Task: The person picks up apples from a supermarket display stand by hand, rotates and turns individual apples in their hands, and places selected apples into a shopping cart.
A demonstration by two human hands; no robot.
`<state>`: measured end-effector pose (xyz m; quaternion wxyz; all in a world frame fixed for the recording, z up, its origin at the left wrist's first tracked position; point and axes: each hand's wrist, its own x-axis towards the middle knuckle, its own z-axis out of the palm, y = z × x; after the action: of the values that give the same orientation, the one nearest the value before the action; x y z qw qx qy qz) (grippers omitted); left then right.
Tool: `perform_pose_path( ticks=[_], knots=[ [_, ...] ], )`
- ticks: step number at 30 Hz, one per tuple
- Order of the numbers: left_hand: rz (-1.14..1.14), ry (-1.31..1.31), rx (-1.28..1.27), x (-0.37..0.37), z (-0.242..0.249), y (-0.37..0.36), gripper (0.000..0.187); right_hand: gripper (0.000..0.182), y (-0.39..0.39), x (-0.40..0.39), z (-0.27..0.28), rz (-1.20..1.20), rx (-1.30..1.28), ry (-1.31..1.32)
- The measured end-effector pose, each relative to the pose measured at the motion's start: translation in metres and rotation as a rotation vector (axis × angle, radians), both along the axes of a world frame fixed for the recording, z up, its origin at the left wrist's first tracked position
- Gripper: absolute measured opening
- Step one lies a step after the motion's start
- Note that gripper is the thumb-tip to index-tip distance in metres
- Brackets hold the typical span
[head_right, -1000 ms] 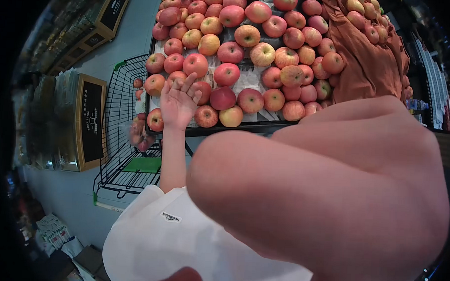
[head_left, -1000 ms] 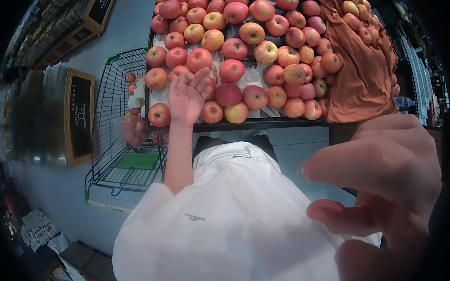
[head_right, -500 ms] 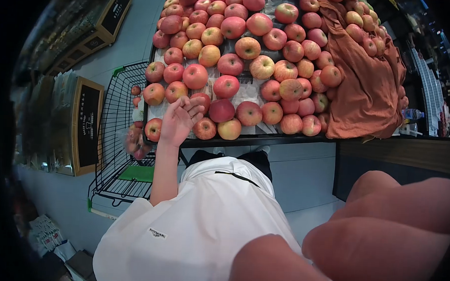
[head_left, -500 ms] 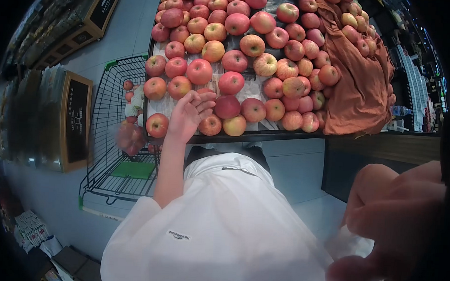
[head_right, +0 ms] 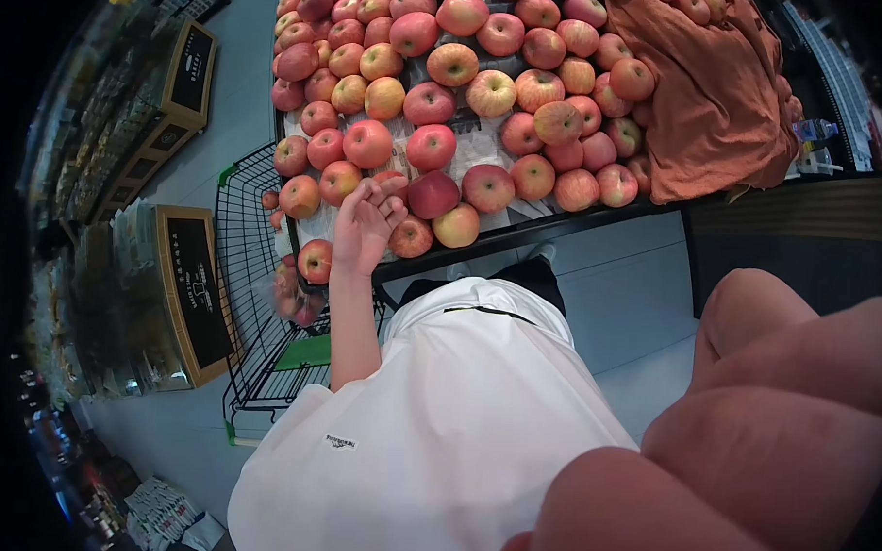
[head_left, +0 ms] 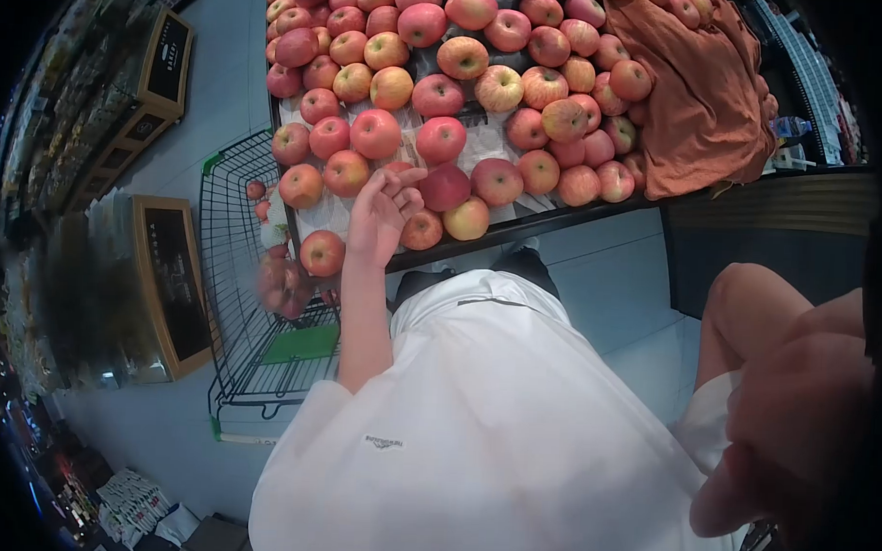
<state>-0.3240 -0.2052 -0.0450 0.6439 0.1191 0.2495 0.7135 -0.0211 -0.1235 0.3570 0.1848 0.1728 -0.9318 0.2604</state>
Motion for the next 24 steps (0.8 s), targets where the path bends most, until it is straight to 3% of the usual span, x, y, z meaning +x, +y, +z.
perform_pose_path(
  ticks=[4, 5, 6, 8, 10, 13, 14, 17, 20, 24],
  knots=[
    [0.109, 0.079, -0.086, 0.001, 0.012, -0.003, 0.017, 0.029, 0.004, 0.012, -0.008, -0.192, -0.016, 0.035],
    [0.166, 0.148, -0.110, 0.001, 0.011, -0.001, 0.013, 0.029, 0.008, 0.020, -0.016, -0.302, -0.070, 0.049],
    [0.285, 0.252, -0.156, 0.000, -0.001, 0.001, 0.009, 0.030, 0.027, 0.029, -0.046, -0.250, -0.306, 0.121],
    [0.437, 0.725, -0.227, -0.013, -0.006, 0.007, 0.007, 0.032, 0.065, 0.046, -0.106, -0.075, -0.754, 0.307],
    [0.574, 1.124, -0.336, -0.023, 0.007, 0.011, 0.011, 0.034, 0.076, 0.056, -0.191, -0.327, -1.266, 0.355],
    [0.624, 1.813, -0.188, -0.044, 0.039, 0.026, 0.030, 0.024, 0.051, 0.043, -0.293, -0.605, -1.653, 0.401],
    [0.534, 1.889, -0.232, -0.044, 0.043, 0.031, 0.049, 0.024, 0.038, 0.040, -0.311, -0.659, -1.707, 0.364],
    [0.340, 1.941, -0.333, -0.053, 0.023, 0.051, 0.067, 0.023, 0.018, 0.039, -0.324, -0.815, -1.643, 0.230],
    [0.365, 1.987, -0.284, -0.058, 0.015, 0.061, 0.078, 0.023, 0.023, 0.029, -0.315, -0.904, -1.513, 0.227],
    [0.343, 1.983, -0.298, -0.058, 0.016, 0.065, 0.078, 0.021, 0.026, 0.013, -0.307, -0.938, -1.464, 0.228]
  ],
)
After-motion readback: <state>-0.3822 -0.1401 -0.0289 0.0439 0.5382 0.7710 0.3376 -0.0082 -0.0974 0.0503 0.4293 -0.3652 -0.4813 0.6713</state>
